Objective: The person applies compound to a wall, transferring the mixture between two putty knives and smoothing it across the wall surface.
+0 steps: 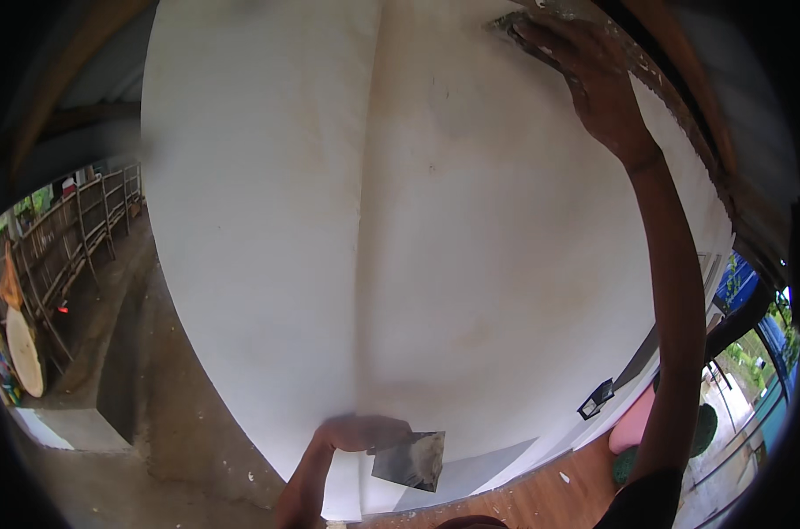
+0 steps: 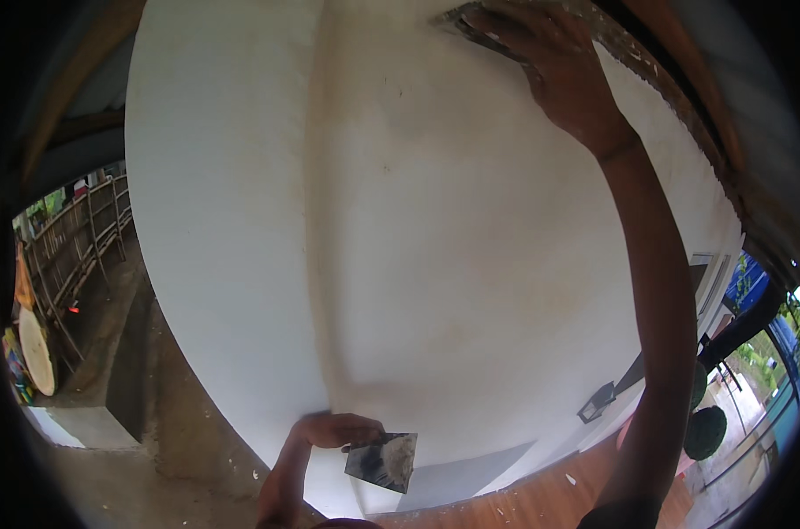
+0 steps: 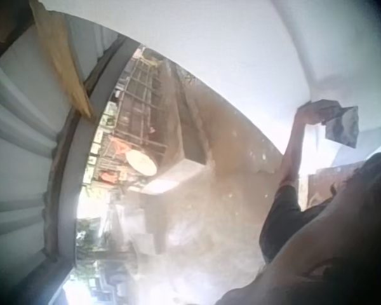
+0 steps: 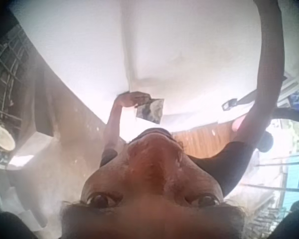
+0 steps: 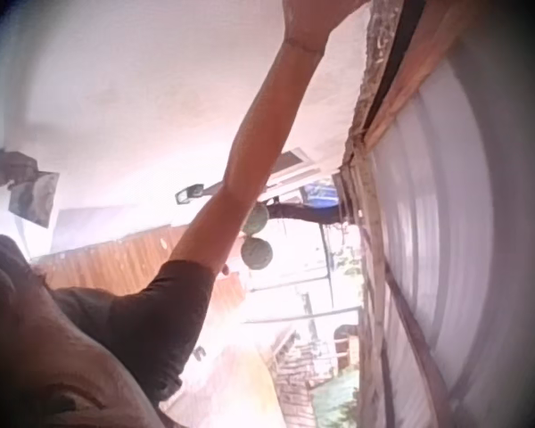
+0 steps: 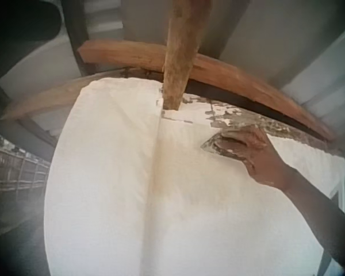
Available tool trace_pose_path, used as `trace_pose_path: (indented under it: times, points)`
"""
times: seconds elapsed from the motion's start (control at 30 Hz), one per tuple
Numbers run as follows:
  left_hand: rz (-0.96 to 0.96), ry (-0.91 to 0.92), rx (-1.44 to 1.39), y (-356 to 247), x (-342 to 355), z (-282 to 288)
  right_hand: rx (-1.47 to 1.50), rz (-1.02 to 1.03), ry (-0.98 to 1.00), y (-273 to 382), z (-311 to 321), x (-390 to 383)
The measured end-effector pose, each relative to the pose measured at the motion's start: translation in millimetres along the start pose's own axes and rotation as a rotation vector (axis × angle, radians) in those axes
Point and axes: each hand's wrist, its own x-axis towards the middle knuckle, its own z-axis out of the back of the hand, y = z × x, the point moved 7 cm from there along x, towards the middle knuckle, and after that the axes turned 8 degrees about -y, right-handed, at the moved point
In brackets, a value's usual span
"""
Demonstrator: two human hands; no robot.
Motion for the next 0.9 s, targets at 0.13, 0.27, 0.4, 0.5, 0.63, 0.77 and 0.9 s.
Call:
trace_pose_path:
  times: [0.13, 0.27, 0.4, 0.5, 0.63, 0.77, 0.9]
  points:
    - [-0.09, 0.009, 0.014, -2.2, -0.9, -4.4, -0.049, -0.033, -0.128, 32.9, -5.3, 41.0]
    - [0.015, 0.041, -0.003, -13.9, -1.0, -3.6, -0.104, 0.007, -0.175, 49.9, -30.4, 53.9]
    - [-0.011, 0.018, 0.023, -12.8, -2.9, -2.1, -0.021, -0.022, -0.12, 84.3, -46.6, 29.9]
    - [-0.126, -0.002, 0.001, -9.9, -4.0, -2.2, 0.05, 0.126, -0.117, 127.8, -35.0, -4.3]
    - [-0.022, 0.026, -0.016, -7.5, -2.9, -1.3, 0.008, 0.109, -0.176, 117.7, -8.0, 2.6]
    - [-0.113, -0.019, -0.005, -6.4, -0.4, -4.3, -0.053, 0.077, -0.301, 71.6, -21.9, 47.3]
    - [-0.072, -0.009, -0.032, -12.8, 0.3, -2.3, 0.015, 0.024, -0.176, 79.2, -37.3, 50.3]
